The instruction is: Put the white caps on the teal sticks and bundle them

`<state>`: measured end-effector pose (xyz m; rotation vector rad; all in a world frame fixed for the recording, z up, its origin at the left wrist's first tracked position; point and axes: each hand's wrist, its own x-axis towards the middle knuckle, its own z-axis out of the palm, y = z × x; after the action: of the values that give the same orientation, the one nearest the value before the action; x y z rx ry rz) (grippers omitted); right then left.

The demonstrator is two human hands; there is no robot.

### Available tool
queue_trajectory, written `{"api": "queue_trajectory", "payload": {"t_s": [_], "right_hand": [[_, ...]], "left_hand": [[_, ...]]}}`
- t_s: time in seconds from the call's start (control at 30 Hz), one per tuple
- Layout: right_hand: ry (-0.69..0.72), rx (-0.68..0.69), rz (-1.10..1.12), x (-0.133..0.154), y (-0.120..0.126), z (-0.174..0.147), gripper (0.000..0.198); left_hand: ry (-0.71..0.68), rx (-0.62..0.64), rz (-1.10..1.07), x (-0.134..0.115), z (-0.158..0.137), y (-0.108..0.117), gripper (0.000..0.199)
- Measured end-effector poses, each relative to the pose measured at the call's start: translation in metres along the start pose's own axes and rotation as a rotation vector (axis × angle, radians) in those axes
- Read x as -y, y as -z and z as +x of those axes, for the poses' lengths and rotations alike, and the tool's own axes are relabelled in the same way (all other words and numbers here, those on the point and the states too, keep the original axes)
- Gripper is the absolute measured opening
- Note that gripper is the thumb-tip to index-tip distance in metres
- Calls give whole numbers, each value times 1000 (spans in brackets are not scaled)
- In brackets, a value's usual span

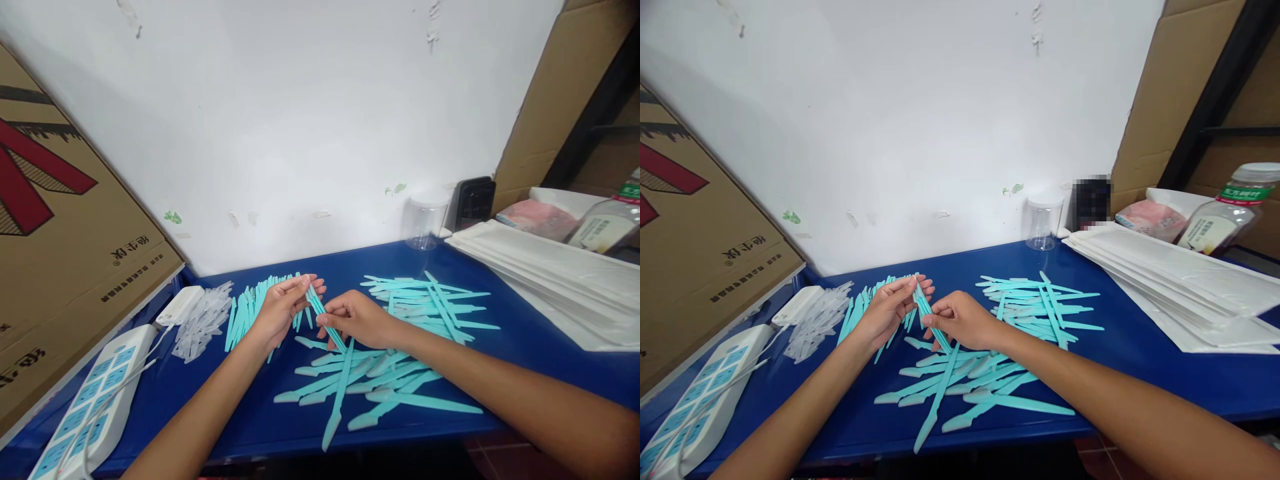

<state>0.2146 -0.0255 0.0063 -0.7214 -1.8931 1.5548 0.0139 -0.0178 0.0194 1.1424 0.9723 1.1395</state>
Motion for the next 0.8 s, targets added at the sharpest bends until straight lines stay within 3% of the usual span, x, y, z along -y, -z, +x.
{"api": "queue_trajectory", "payload": {"t_s": [0.57, 0.8], "right_hand": [[-13, -17, 38, -1, -7, 2, 50], [84, -108, -234, 2, -11, 1, 42]], "left_hand": [[-38, -61, 45, 4, 1, 1, 40], [-102, -119, 72, -3, 2, -8, 43]]}}
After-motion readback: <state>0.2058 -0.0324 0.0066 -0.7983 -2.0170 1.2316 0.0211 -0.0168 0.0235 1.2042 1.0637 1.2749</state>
